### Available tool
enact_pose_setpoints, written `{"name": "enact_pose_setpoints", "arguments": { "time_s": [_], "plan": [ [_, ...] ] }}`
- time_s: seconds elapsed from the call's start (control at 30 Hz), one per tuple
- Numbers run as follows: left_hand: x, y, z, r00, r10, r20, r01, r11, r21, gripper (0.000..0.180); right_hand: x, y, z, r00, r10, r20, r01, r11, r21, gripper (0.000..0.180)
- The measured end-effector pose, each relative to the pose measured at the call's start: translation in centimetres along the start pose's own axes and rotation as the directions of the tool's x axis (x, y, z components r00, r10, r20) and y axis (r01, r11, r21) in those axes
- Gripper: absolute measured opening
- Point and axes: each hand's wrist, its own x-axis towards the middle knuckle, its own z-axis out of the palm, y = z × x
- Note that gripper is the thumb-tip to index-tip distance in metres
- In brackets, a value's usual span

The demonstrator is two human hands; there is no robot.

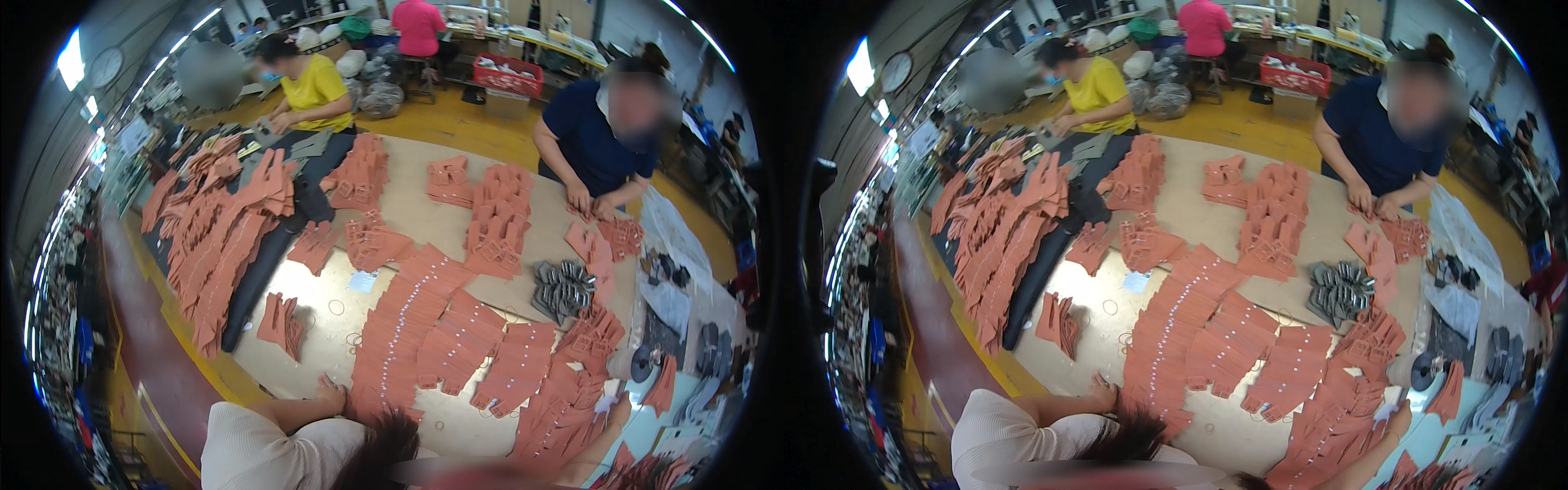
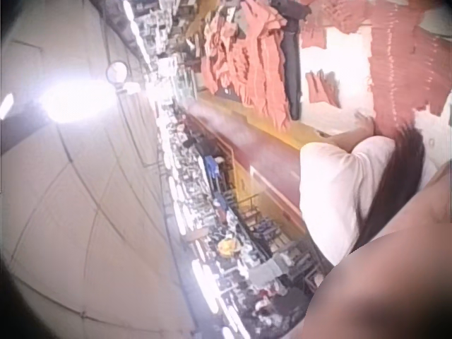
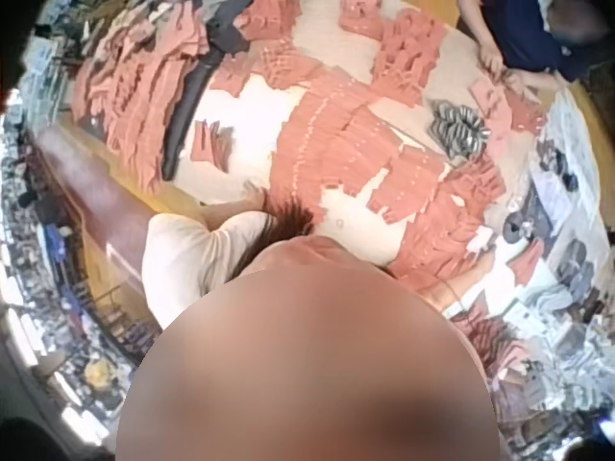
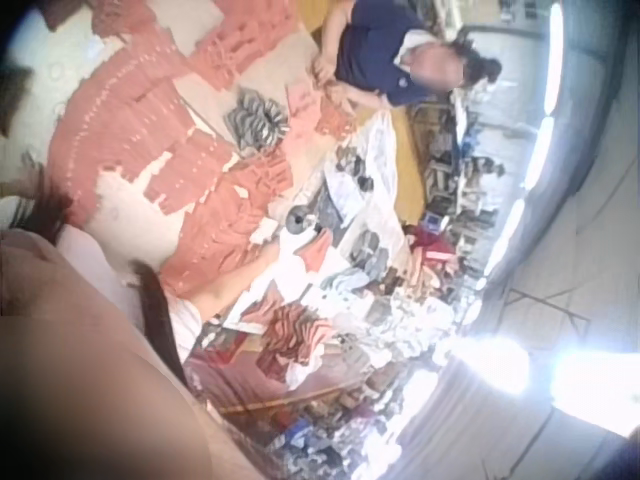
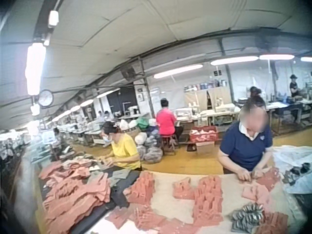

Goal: The person picks up pink leather strap pieces from a table, aligns them with metal buckles, and stacks the assembled units. She then writes on a small paper with a pencil and places the paper on the stack before walking to another area.

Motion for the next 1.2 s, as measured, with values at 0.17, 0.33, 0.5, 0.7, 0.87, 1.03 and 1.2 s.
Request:
{"name": "enact_pose_setpoints", "arguments": {
  "time_s": [0.17, 0.33, 0.5, 0.7, 0.87, 1.03, 1.2],
  "plan": [
    [1.8, 0.7, 2.9, 0.941, -0.242, -0.237, 0.097, 0.862, -0.497, 0.048, -0.7, -0.9, -4.3, 0.983, -0.16, -0.091, 0.16, 0.987, -0.012, 0.025],
    [0.5, -0.6, 1.5, 0.986, -0.008, -0.164, -0.012, 0.992, -0.122, 0.053, -7.5, -7.7, -7.3, 0.95, -0.108, -0.293, 0.157, 0.976, 0.148, 0.017],
    [-2.9, -2.8, -1.5, 0.968, 0.182, -0.171, -0.207, 0.967, -0.145, 0.047, -14.5, -15.8, -8.3, 0.937, -0.131, -0.323, 0.277, 0.845, 0.459, 0.017],
    [-4.0, -5.6, -4.6, 0.944, 0.325, -0.058, -0.33, 0.926, -0.185, 0.049, -19.8, -25.5, -8.6, 0.944, -0.266, -0.197, 0.324, 0.629, 0.707, 0.015],
    [-4.8, -6.8, -6.5, 0.849, 0.375, -0.373, -0.48, 0.843, -0.244, 0.057, -24.6, -32.8, -7.6, 0.923, -0.382, -0.035, 0.242, 0.508, 0.827, 0.013],
    [-6.1, -7.4, -8.3, 0.568, 0.45, -0.689, -0.731, 0.661, -0.172, 0.078, -30.0, -40.4, -2.8, 0.863, -0.493, 0.11, 0.173, 0.493, 0.853, 0.013],
    [-7.2, -10.4, -9.8, 0.445, 0.438, -0.781, -0.806, 0.576, -0.135, 0.089, -37.4, -48.2, 1.3, 0.764, -0.513, 0.391, -0.223, 0.359, 0.906, 0.013]
  ]
}}
